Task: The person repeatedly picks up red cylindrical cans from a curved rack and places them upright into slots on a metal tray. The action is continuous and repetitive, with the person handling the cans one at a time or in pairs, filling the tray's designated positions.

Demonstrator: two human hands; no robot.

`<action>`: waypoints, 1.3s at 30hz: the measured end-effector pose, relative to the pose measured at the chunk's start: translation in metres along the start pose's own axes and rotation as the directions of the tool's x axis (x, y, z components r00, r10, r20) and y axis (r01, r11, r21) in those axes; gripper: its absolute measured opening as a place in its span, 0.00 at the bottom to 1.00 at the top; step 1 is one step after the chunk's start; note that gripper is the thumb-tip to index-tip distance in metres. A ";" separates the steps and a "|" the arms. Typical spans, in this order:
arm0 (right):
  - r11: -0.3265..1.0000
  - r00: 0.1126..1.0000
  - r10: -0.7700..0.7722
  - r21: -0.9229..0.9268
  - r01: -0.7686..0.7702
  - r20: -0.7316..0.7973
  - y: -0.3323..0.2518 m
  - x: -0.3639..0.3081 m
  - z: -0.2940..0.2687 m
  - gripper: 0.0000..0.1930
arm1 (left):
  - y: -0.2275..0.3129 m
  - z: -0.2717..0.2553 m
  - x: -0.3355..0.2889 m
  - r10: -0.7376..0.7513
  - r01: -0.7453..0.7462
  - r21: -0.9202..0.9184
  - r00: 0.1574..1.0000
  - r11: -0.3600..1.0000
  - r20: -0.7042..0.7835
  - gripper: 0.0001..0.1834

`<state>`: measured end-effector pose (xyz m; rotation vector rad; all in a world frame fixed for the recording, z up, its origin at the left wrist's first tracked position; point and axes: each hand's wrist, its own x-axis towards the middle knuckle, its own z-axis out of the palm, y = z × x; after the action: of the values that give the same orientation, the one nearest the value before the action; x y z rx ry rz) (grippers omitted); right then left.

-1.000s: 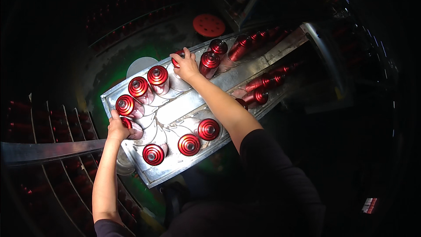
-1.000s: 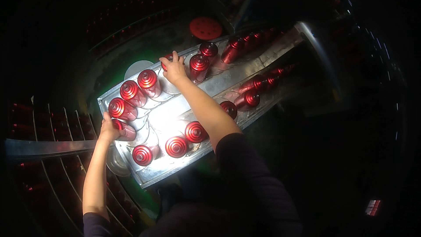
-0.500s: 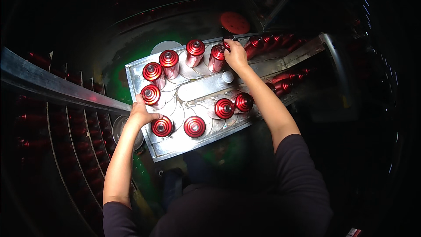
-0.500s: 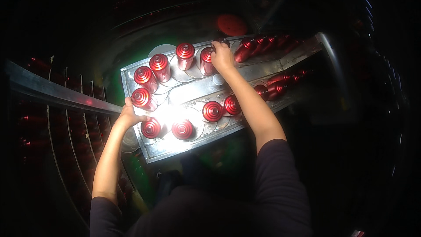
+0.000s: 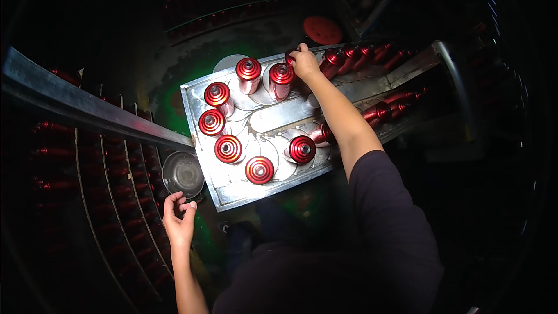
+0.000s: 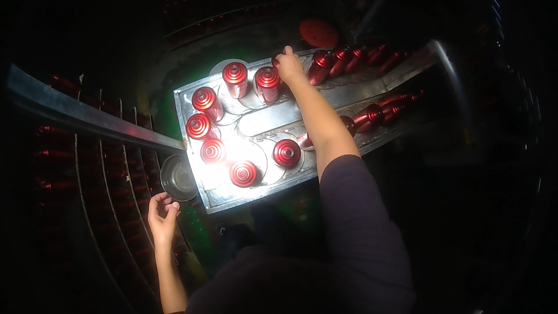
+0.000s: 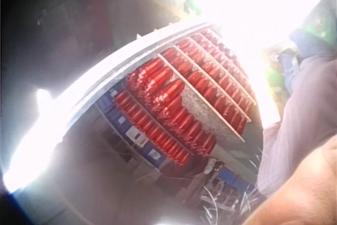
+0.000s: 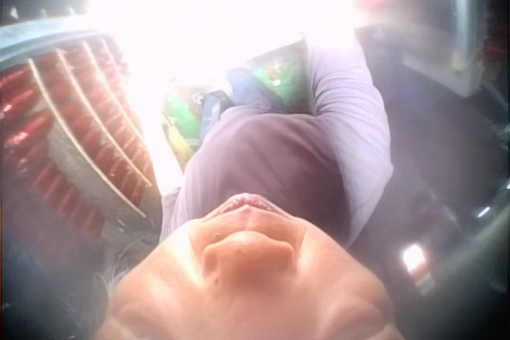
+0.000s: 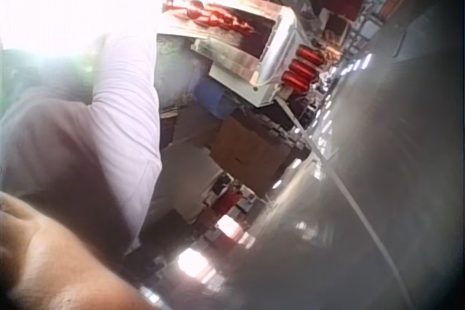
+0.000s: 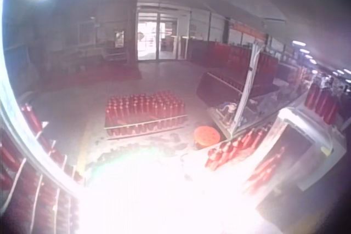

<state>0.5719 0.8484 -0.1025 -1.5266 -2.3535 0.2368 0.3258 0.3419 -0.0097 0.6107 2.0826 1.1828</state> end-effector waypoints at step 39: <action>0.788 0.917 -0.388 0.484 0.381 -0.090 -0.061 -0.083 -0.074 0.21 | 0.069 0.193 0.309 0.485 -0.505 0.732 0.832 0.458 0.270 0.14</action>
<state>0.5771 0.7454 -0.0294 -0.7859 -2.3054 0.6876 0.2641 0.6910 -0.1182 1.7494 2.4349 0.4076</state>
